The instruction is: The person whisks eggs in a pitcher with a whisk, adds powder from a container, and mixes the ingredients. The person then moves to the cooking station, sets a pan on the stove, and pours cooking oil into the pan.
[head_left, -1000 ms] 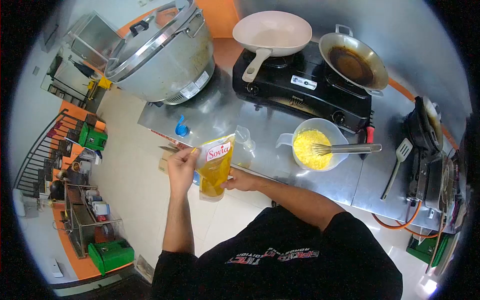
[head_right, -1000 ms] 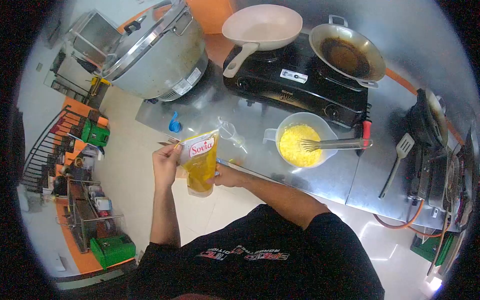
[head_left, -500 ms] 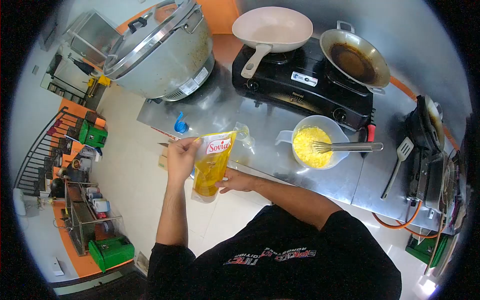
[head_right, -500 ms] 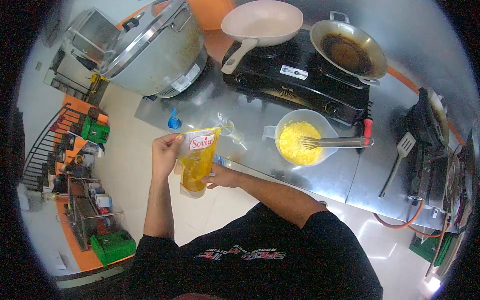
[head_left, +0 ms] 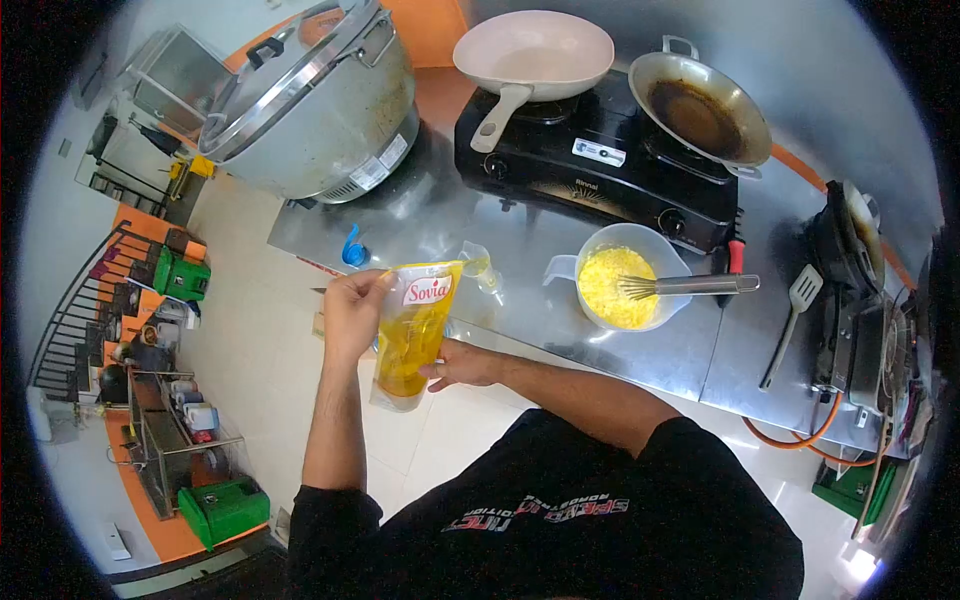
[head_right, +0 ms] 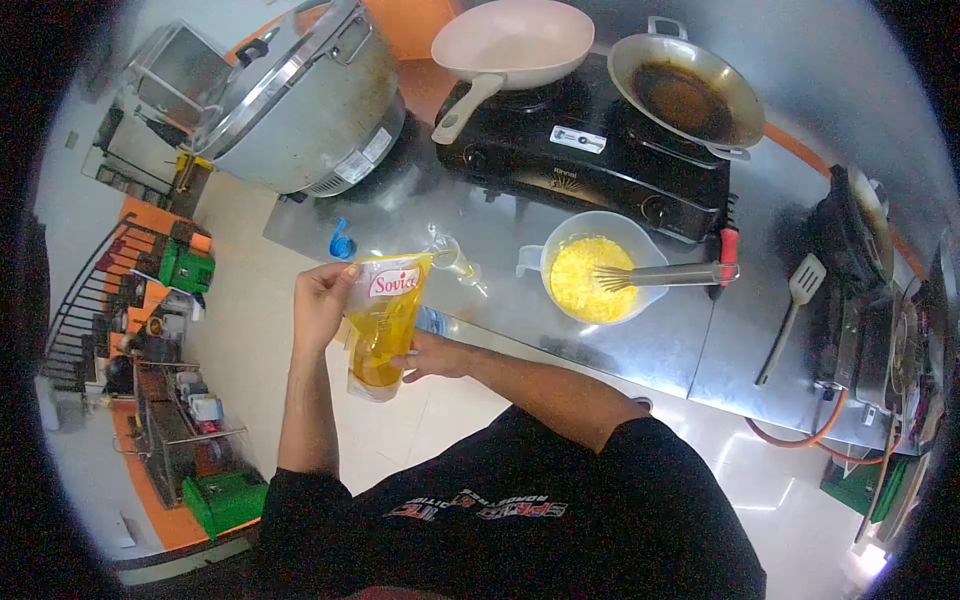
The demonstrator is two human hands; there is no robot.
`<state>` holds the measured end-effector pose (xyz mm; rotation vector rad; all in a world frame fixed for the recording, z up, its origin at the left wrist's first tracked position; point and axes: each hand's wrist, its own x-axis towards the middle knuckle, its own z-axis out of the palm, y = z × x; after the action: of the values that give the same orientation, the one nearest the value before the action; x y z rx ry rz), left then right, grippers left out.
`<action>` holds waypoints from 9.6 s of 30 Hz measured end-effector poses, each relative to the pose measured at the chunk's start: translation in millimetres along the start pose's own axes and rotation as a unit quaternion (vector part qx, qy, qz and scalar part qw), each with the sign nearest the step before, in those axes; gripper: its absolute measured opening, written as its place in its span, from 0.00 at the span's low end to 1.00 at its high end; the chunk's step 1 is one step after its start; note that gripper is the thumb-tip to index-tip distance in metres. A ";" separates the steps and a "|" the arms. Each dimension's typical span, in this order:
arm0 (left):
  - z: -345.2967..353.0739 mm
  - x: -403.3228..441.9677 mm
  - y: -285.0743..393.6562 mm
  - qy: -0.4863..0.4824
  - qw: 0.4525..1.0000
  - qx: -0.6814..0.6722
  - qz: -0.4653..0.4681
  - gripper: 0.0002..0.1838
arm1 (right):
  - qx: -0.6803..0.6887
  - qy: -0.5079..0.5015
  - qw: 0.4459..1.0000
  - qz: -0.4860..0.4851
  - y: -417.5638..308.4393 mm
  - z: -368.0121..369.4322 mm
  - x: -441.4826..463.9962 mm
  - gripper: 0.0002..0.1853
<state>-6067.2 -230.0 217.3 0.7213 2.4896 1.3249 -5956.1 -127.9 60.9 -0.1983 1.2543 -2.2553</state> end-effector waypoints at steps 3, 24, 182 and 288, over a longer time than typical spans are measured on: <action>-1.1 -0.2 4.5 -0.002 1.000 0.003 -0.008 0.10 | 0.013 -0.001 1.000 -0.004 -3.1 4.7 -3.0 0.29; -2.1 3.2 4.5 0.003 1.000 0.007 -0.002 0.11 | 0.014 -0.039 0.999 -0.023 -0.7 7.8 -3.5 0.31; 248.2 231.8 -81.7 0.097 0.872 -0.446 -0.179 0.11 | -0.918 0.396 -0.006 -0.003 -433.1 -214.6 -110.0 0.12; 239.2 -368.8 -352.8 -0.189 0.849 -0.132 -0.476 0.27 | -0.807 0.497 0.237 0.213 -401.8 -176.1 -145.4 0.17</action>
<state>-5763.7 -418.2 -218.8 -0.3016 1.8247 0.9515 -6057.0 246.5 312.5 0.9005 3.0416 0.6452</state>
